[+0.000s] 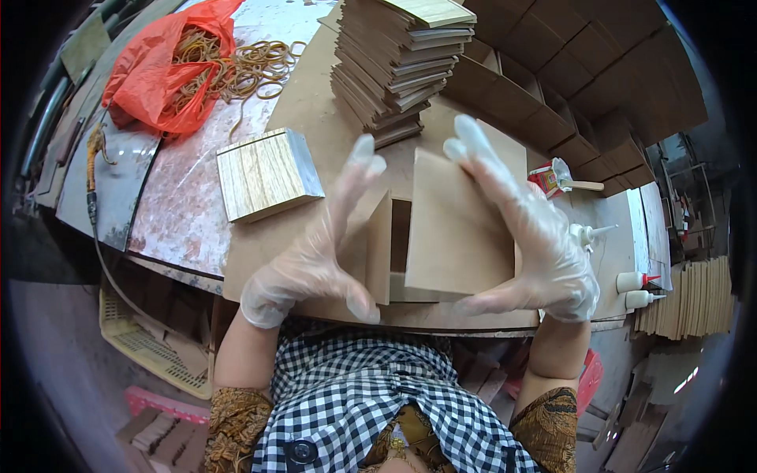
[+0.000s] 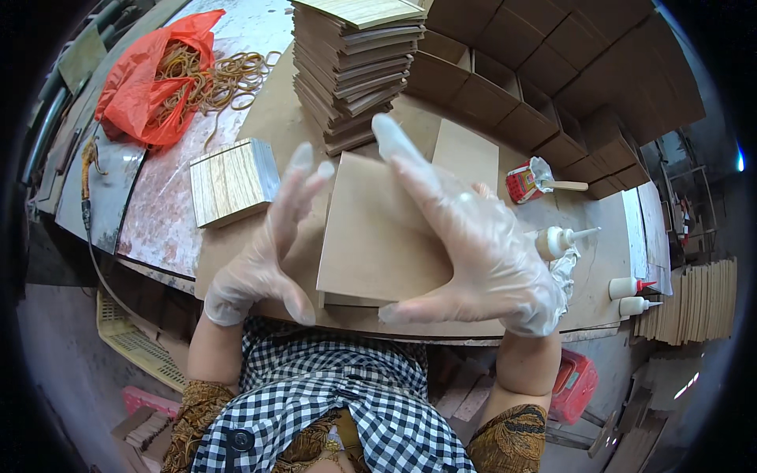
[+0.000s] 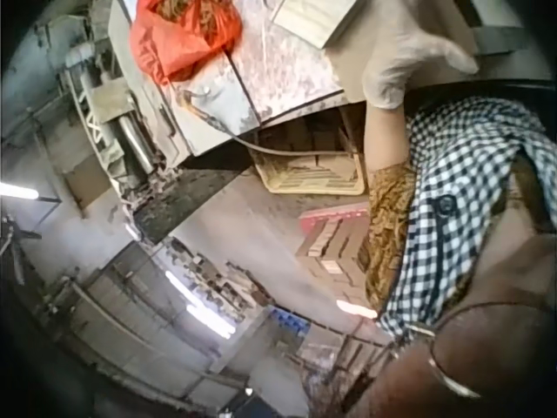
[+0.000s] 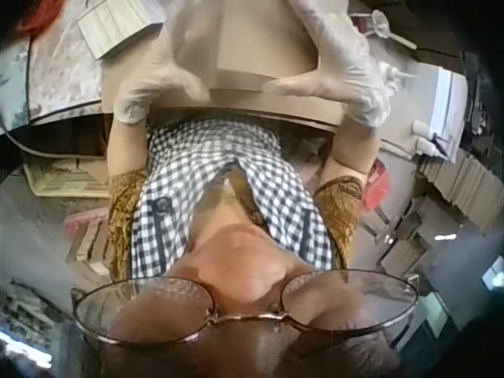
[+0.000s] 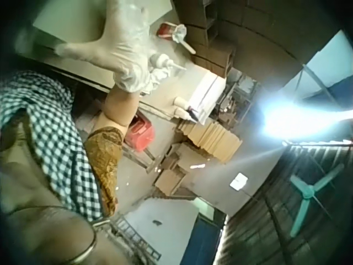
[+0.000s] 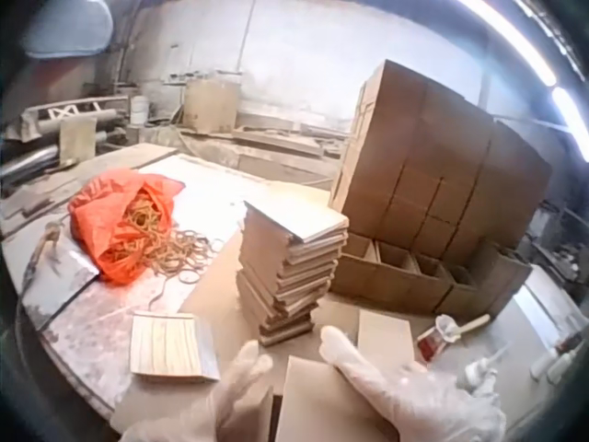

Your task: The person assembles small cardboard boxes by folding flat pieces into shape, inserting a wooden insert, and securing the structure with rubber bands. The person repeats this process for multiple units, stacking completed boxes on the table.

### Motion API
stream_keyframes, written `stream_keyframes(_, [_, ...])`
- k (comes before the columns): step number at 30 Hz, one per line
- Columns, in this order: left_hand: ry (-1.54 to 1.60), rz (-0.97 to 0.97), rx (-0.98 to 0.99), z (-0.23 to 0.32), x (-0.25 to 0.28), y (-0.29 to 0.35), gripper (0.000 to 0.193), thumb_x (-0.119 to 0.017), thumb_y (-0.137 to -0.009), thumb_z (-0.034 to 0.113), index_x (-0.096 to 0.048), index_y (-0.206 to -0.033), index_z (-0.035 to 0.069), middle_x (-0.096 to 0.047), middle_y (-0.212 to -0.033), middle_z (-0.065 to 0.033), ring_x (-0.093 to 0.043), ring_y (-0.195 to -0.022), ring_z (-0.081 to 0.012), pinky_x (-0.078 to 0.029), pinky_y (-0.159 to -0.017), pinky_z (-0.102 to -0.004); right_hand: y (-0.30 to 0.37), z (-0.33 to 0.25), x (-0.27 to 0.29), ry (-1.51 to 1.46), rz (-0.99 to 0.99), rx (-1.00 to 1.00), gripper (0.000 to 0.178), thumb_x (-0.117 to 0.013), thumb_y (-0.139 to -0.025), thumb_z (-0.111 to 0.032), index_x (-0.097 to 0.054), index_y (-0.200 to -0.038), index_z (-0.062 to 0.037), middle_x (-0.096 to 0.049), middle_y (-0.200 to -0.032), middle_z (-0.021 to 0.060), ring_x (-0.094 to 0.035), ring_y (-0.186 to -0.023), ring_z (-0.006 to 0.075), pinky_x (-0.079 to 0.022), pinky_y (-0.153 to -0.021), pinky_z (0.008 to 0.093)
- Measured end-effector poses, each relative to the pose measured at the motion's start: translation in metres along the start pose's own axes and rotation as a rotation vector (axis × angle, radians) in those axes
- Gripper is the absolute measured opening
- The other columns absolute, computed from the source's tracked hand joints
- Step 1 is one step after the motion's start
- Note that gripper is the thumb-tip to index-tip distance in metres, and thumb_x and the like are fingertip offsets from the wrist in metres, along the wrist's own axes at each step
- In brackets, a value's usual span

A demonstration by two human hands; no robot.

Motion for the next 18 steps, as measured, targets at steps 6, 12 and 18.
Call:
stream_keyframes(6, [-0.234, -0.145, 0.09, -0.004, -0.021, 0.012, 0.158, -0.1, -0.044, 0.035, 0.003, -0.161, 0.008, 0.003, -0.169, -0.0212, -0.001, -0.156, -0.0332, -0.009, -0.126, -0.0415, 0.004, -0.003, -0.012, 0.205, -0.132, -0.065, 0.13, -0.085, -0.051, -0.064, -0.037, -0.153, -0.0006, -0.044, -0.155, 0.0202, -0.049, -0.137, 0.0387, -0.037, -0.111, 0.0451])
stream_keyframes(12, [-0.216, -0.156, 0.092, -0.007, -0.022, 0.014, 0.154, -0.099, -0.049, 0.025, 0.005, -0.161, 0.008, 0.004, -0.168, -0.0231, -0.002, -0.156, -0.0354, -0.011, -0.126, -0.0415, 0.0, -0.003, -0.021, 0.105, -0.161, -0.081, 0.12, -0.093, -0.051, -0.032, -0.037, -0.154, -0.0072, -0.046, -0.152, 0.0181, -0.046, -0.138, 0.0368, -0.034, -0.113, 0.0512])
stream_keyframes(18, [-0.218, -0.144, 0.036, -0.002, -0.021, 0.013, 0.152, -0.099, -0.049, 0.022, 0.003, -0.161, 0.008, 0.002, -0.168, -0.0236, -0.005, -0.156, -0.0368, -0.013, -0.126, -0.0419, -0.001, 0.003, -0.024, 0.112, -0.177, -0.093, 0.117, -0.093, -0.049, -0.034, -0.042, -0.152, -0.0072, -0.048, -0.149, 0.0202, -0.046, -0.137, 0.0394, -0.033, -0.115, 0.0524])
Point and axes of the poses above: each hand's wrist, its own y-axis away from the middle knuckle, its own x-axis out of the back of the hand, z = x × y, the point moved 9 cm from there along -y, towards the middle knuckle
